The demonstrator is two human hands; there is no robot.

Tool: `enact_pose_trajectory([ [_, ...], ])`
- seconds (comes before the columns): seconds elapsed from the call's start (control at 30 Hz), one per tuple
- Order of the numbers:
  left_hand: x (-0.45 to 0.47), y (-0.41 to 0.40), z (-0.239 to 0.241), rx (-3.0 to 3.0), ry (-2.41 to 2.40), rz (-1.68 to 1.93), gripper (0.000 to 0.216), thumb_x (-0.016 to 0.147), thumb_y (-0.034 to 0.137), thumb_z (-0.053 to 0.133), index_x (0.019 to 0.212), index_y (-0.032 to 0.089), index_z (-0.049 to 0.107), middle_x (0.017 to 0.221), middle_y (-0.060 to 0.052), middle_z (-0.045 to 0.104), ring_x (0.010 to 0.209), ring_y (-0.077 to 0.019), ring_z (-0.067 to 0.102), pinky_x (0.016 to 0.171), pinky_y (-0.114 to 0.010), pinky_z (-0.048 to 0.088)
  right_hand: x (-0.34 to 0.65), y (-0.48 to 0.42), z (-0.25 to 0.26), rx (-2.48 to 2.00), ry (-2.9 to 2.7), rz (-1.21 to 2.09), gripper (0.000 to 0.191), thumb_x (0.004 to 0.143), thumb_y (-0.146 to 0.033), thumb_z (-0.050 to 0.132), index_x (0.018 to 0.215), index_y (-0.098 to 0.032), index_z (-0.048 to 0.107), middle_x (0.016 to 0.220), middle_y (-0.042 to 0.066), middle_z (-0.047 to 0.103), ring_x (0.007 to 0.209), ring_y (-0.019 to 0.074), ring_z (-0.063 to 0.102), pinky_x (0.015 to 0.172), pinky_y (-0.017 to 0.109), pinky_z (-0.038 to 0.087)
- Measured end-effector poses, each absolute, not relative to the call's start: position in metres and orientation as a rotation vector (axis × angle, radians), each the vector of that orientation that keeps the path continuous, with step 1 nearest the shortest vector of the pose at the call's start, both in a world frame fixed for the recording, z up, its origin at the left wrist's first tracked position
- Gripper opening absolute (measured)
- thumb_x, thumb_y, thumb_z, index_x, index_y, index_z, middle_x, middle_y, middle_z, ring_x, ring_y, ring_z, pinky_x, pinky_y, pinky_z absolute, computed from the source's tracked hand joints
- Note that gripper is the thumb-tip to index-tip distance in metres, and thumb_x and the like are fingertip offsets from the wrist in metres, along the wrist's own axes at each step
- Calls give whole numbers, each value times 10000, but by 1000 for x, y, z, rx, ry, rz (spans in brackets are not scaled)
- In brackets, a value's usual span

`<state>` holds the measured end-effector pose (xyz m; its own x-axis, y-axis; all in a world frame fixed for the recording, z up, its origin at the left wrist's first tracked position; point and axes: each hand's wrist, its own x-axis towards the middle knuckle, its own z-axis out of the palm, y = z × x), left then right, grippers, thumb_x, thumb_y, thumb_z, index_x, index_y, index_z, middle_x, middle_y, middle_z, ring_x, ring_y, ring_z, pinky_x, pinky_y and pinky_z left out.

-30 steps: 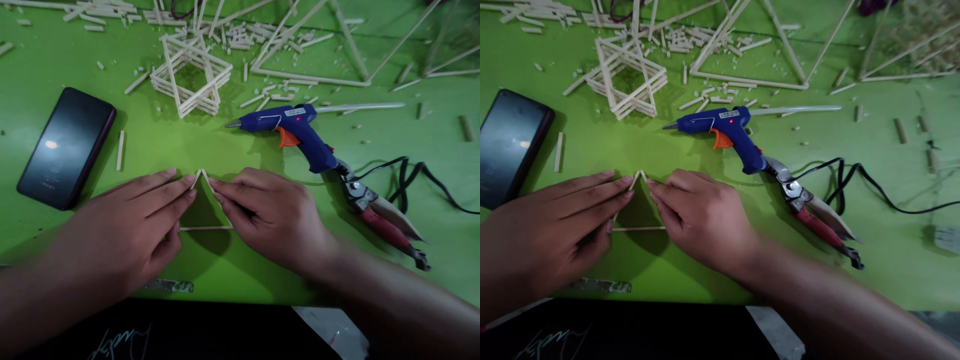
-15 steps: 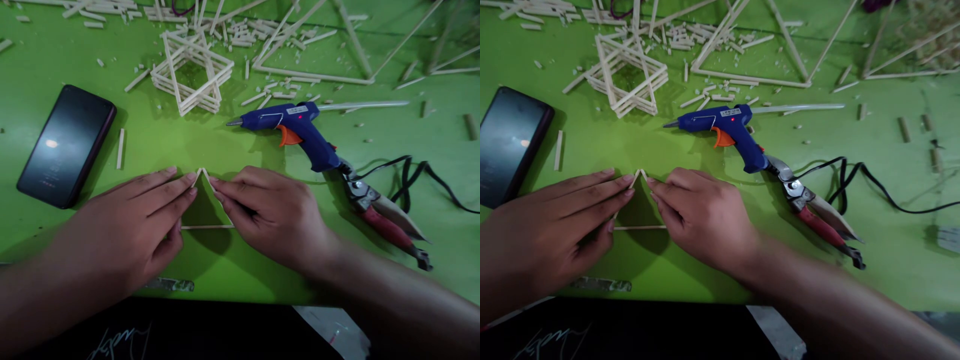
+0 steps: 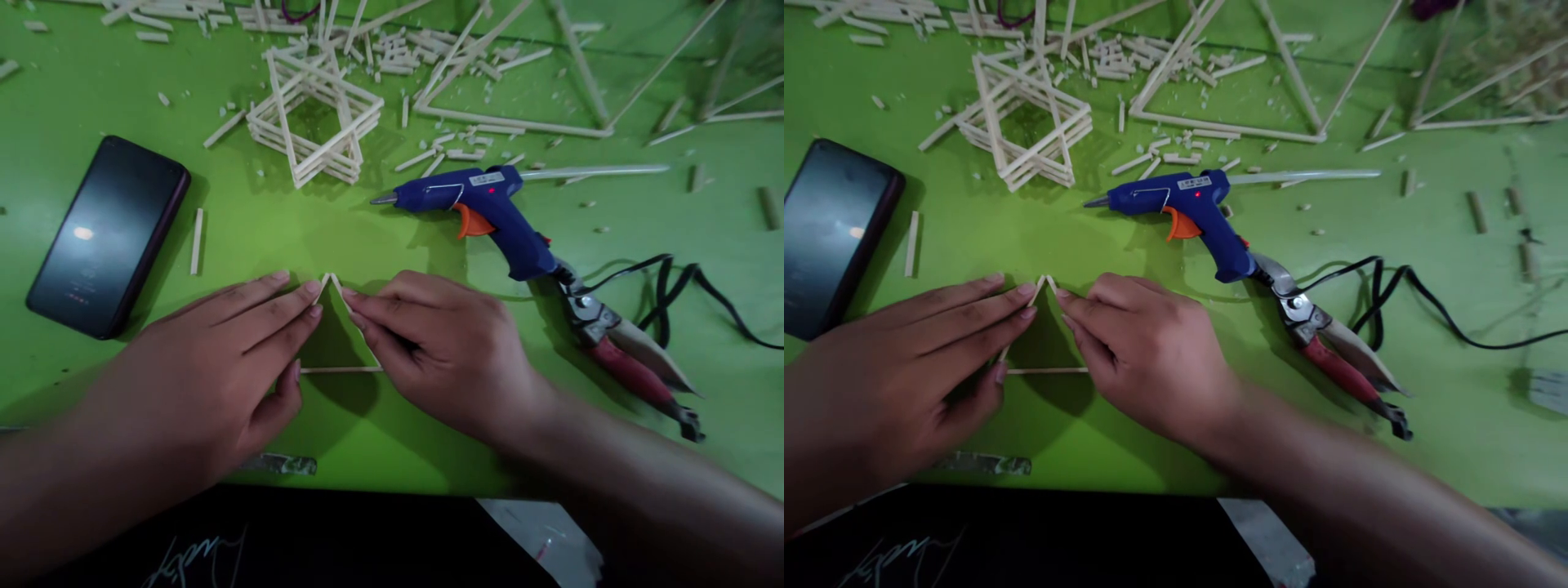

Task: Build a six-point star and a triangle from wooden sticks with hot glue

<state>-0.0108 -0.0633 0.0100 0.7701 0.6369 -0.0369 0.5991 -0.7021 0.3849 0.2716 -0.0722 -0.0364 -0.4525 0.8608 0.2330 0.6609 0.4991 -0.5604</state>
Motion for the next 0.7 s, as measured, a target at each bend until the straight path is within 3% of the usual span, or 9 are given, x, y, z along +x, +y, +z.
enact_pose_trajectory([
  [0.17,-11,-58,10,2588,931,151,509,1172,250,554,1621,160,777,1698,-134,749,1636,-375,686,1422,-604,559,272,-71,-37,-1246,-2272,529,272,1191,-195,667,1211,-193,939,927,54,834,798,191,756,707,345,560],
  [0.37,-16,-48,10,2523,988,172,540,1161,230,495,1620,277,775,1639,-27,802,1591,-285,728,1414,-524,564,273,-71,-39,-1249,-2198,551,246,1182,-215,690,1259,-242,922,943,48,856,801,202,775,693,348,574],
  [0.57,-20,-52,19,2484,1042,81,513,1114,259,534,1555,278,794,1699,-61,758,1605,-344,711,1393,-545,570,288,-71,-28,-1187,-2202,613,287,1150,-143,696,1288,-282,905,1034,51,907,846,219,836,716,349,646],
  [0.7,-22,-58,25,2484,1036,40,444,1138,376,623,1553,282,749,1640,-97,778,1553,-368,729,1358,-549,593,303,-75,-19,-1182,-2315,609,230,1158,-156,709,1247,-248,901,1062,73,897,870,237,848,724,359,662],
])
